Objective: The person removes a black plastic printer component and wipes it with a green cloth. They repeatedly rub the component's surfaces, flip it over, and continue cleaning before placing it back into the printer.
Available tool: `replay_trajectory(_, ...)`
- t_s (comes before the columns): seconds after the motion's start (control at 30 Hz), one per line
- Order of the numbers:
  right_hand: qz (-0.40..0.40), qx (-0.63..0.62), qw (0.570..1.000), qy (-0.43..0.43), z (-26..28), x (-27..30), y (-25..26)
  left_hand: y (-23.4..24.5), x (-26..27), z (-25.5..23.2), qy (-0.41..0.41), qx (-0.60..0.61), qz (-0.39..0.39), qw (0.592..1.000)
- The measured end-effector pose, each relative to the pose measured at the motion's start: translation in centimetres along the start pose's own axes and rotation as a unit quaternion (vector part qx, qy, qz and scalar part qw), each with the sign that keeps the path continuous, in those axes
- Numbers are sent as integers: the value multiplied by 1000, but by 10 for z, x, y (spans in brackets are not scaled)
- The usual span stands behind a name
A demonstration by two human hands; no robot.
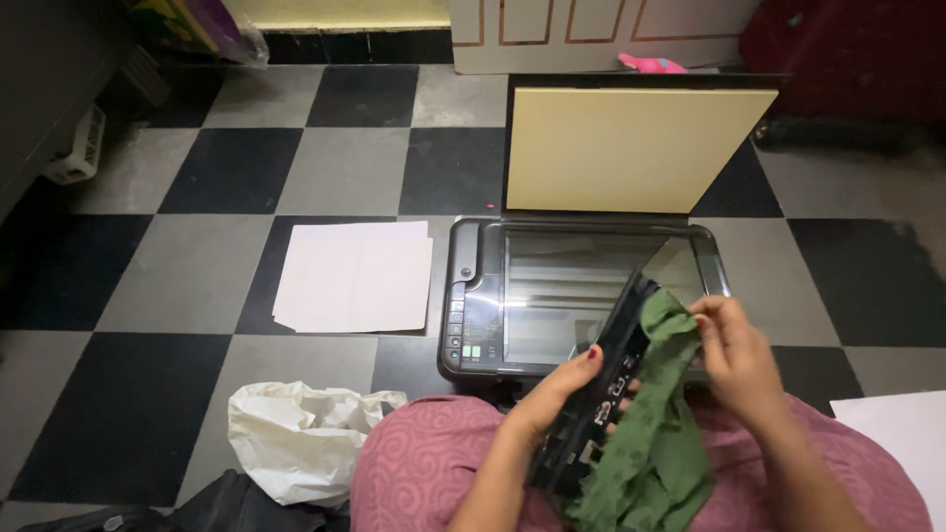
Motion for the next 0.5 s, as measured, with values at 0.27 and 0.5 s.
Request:
replay_trajectory(0.27, -151, -36, 978, 139, 29, 9, 14, 1, -7, 7, -53, -180, -8, 982)
replay_trajectory(0.5, -53, -8, 969, 241, 70, 30, -20, 17, -2, 15, 32, -144, -97, 984)
Point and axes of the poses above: each hand's wrist, its own x-axis away from the middle knuckle, its own y-axis out of the back of the hand, z = x × y, the point moved 4 cm from there along -x, towards the middle knuckle, and after that the axes turned 7 degrees about y, right-handed, at the moved point
